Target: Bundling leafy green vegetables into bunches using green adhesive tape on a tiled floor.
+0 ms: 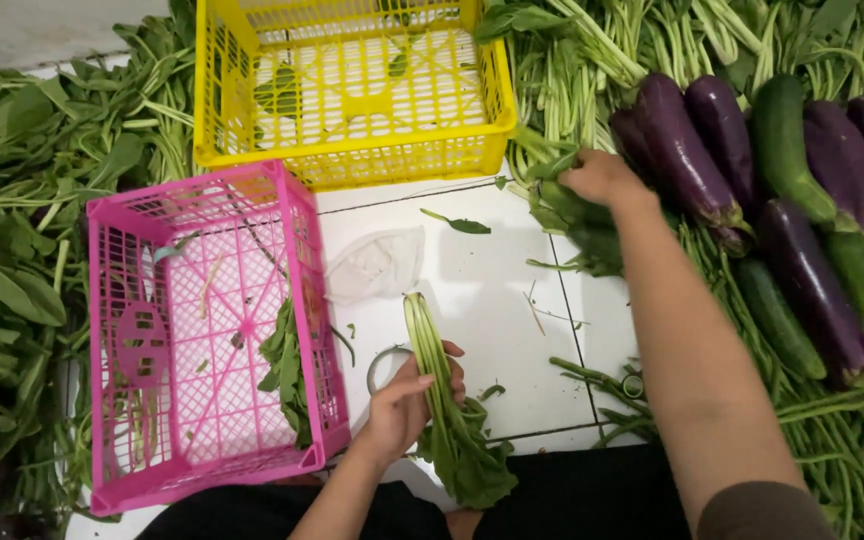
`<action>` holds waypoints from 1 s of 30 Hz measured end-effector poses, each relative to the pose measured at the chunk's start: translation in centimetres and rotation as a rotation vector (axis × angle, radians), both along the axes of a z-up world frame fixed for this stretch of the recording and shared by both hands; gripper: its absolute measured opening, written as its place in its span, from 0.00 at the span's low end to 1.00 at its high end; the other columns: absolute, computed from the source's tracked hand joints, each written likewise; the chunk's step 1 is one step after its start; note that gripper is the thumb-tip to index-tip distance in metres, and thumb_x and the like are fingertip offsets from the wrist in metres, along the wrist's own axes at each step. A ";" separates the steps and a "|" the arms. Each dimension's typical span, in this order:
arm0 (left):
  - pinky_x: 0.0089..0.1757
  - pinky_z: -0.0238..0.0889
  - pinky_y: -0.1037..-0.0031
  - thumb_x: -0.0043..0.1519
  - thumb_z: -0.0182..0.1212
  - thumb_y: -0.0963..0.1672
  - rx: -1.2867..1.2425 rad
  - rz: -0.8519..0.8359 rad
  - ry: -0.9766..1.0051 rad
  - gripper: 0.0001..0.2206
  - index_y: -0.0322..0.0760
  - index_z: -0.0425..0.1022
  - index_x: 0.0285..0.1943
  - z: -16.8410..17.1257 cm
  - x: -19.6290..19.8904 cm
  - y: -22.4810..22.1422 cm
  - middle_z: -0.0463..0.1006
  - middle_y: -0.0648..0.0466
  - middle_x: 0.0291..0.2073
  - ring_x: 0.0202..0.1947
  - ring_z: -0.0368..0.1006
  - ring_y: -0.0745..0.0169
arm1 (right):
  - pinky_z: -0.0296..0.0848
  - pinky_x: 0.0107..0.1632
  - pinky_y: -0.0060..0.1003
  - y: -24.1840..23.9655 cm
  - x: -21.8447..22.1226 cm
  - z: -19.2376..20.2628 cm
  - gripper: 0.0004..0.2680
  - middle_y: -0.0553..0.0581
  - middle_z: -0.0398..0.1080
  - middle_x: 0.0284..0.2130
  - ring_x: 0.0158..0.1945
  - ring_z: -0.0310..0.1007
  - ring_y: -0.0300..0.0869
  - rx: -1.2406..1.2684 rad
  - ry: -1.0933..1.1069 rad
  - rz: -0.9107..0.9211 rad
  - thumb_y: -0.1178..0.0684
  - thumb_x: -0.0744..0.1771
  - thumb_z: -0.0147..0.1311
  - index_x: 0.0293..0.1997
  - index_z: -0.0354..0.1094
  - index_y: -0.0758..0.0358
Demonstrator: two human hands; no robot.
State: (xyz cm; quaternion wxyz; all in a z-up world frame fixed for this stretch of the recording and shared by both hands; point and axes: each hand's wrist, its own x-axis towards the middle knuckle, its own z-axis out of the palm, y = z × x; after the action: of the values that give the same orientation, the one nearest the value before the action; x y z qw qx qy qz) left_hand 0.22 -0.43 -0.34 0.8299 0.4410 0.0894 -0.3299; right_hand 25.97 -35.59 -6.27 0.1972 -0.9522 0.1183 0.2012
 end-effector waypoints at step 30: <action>0.44 0.57 0.62 0.49 0.53 0.49 0.032 -0.050 -0.045 0.28 0.33 0.66 0.59 1.0 0.0 0.0 0.70 0.48 0.34 0.38 0.67 0.53 | 0.70 0.36 0.42 -5.5 -3.5 1.1 0.10 0.66 0.78 0.30 0.23 0.68 0.50 0.120 -0.748 0.119 0.61 0.65 0.68 0.49 0.78 0.74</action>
State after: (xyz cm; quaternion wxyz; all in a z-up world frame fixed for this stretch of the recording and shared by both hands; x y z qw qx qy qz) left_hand 0.20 -0.46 0.64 0.8160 0.4637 0.0648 -0.3390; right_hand 22.45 -41.08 -5.20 0.2701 -0.9518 -0.0290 -0.1424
